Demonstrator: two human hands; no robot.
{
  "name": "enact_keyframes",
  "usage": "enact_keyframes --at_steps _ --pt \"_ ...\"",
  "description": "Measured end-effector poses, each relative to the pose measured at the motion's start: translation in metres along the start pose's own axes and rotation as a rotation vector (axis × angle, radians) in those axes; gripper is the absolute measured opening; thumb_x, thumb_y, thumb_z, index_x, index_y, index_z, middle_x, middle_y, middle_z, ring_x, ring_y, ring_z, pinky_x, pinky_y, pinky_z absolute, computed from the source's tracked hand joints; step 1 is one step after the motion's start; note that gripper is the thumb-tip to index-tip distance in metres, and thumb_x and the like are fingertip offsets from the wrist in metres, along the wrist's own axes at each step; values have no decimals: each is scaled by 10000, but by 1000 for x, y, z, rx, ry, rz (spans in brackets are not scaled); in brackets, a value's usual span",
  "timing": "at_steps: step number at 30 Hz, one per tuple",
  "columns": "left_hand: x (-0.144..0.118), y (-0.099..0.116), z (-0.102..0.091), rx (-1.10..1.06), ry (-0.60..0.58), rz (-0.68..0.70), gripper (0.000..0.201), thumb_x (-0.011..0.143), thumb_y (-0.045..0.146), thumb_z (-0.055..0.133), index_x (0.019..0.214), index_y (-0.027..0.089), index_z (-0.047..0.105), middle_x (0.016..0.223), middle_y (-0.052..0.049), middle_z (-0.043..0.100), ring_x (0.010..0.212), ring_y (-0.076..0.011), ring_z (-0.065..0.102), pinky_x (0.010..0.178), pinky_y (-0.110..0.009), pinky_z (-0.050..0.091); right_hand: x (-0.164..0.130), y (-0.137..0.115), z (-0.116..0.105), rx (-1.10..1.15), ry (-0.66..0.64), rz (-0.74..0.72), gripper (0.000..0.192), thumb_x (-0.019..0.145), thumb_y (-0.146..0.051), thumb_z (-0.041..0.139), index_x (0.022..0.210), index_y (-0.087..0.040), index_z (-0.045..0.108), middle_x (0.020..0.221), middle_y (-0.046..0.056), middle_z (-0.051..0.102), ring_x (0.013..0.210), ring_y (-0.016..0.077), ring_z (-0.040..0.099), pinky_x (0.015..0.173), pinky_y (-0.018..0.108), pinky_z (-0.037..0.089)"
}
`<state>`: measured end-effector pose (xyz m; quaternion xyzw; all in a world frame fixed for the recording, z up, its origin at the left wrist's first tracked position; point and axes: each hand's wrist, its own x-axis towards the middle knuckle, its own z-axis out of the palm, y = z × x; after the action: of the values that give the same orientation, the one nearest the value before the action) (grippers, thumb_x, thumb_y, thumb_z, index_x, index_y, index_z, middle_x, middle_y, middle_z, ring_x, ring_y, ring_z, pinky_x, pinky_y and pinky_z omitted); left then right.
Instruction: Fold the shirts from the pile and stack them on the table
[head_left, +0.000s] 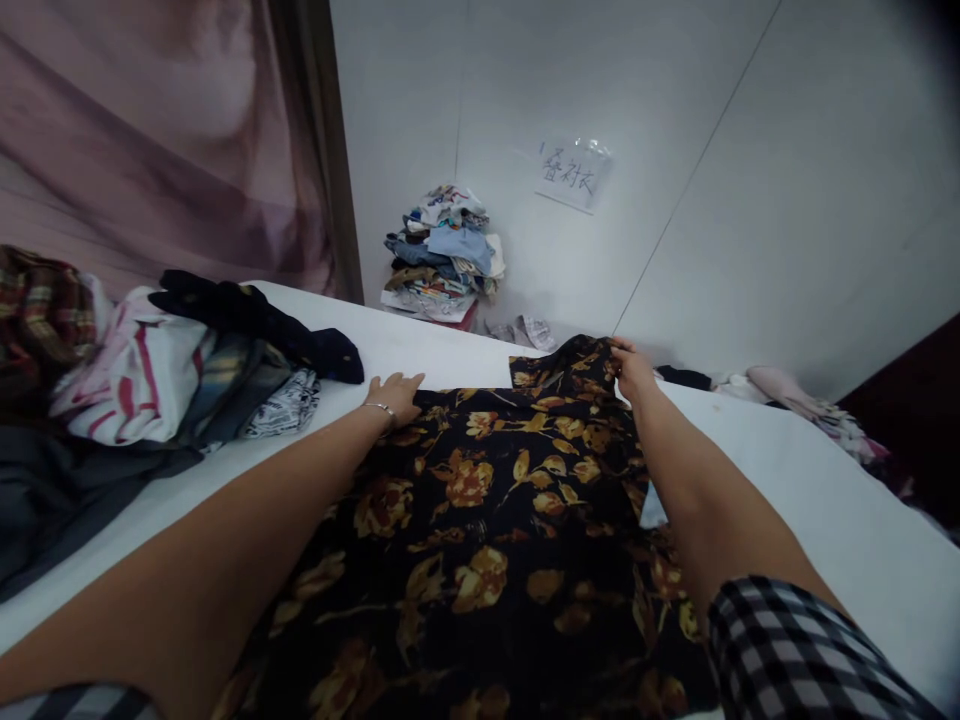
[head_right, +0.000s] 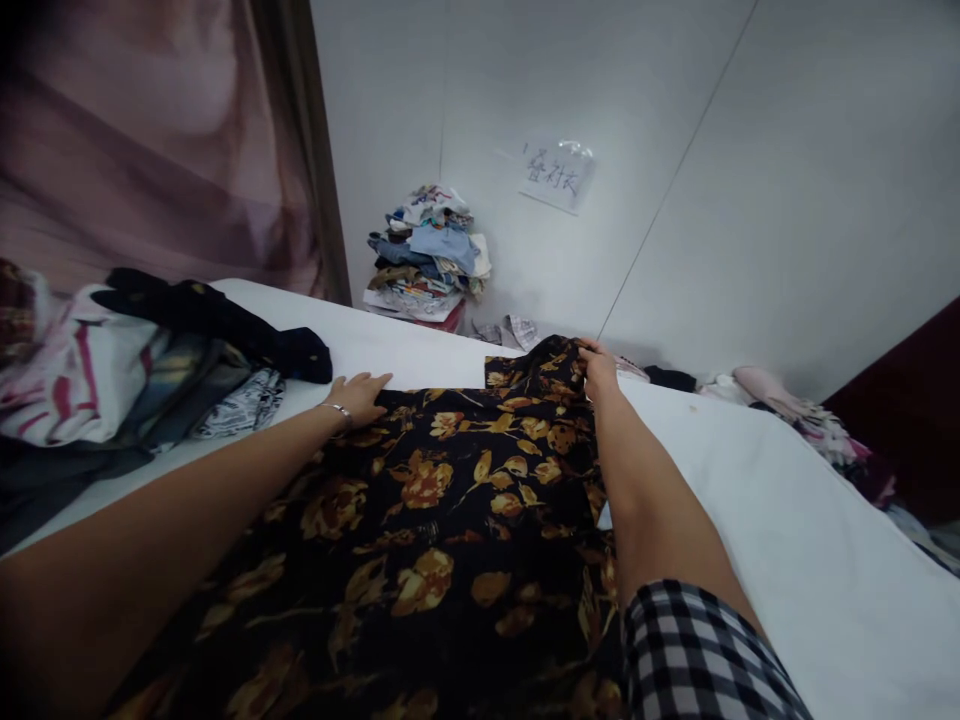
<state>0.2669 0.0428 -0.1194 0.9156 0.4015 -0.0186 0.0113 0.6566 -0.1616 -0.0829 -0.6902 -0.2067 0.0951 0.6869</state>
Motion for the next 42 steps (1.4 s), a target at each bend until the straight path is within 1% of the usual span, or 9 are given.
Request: enact_keyframes --at_steps 4,8,14,20,23,27,30,34,42 --pt "4 7 -5 25 -7 34 387 739 173 532 1092 199 687 1123 -140 706 1141 -302 572 1014 -463 310 -10 -13 -9 161 -26 -3 373 652 -177 644 1024 -195 615 775 -30 662 618 108 581 561 223 468" --pt "-13 6 -27 48 90 40 287 774 187 484 941 169 717 1096 -153 693 1103 -296 565 955 -425 322 -25 -29 -19 263 -11 -71 424 643 -128 627 1058 -206 597 839 -28 647 692 112 597 599 227 480" --pt "-99 -5 -65 3 387 270 267 812 227 467 889 180 719 937 -111 666 1076 -270 542 1084 -457 197 -96 -58 -80 466 -64 -164 525 610 -116 659 1105 -275 593 957 -38 660 832 130 646 748 285 538" --pt "-214 2 -23 -110 242 497 242 794 130 485 827 248 694 885 -64 644 979 -235 558 1112 -462 220 -221 -25 -158 219 -180 -11 514 633 -243 640 1143 -300 620 1116 7 701 980 205 669 882 389 530" --pt "-239 8 3 -79 153 454 260 783 102 475 835 225 698 962 -97 665 1028 -260 561 1024 -455 330 -258 -2 -183 -12 -225 125 480 699 -395 601 1162 -271 620 1073 59 720 956 257 690 847 432 550" --pt "-248 10 8 -75 51 308 350 777 108 463 1003 211 709 1088 -116 681 1105 -291 565 937 -451 394 -264 -3 -200 -301 -169 230 554 726 -512 643 1206 -236 618 917 69 740 801 268 706 732 424 576" --pt "-252 10 3 -157 111 306 369 822 215 487 1137 227 678 1208 -112 655 1177 -295 548 986 -456 380 -252 -22 -191 -575 -100 86 543 753 -474 662 1214 -189 633 989 93 741 900 267 701 825 401 556" --pt "-260 13 11 -283 124 339 391 828 400 556 1168 246 672 1320 -105 609 1252 -294 522 1025 -430 391 -231 -40 -147 -967 -174 -78 512 883 -412 510 1307 -133 579 1201 134 686 1113 238 643 957 336 485" --pt "-272 13 35 -287 127 322 407 837 384 562 1194 223 672 1375 -117 580 1280 -300 512 1066 -461 394 -191 -16 -68 -1239 -303 18 492 866 -460 551 1115 -61 695 1221 236 652 1187 331 594 992 378 436"
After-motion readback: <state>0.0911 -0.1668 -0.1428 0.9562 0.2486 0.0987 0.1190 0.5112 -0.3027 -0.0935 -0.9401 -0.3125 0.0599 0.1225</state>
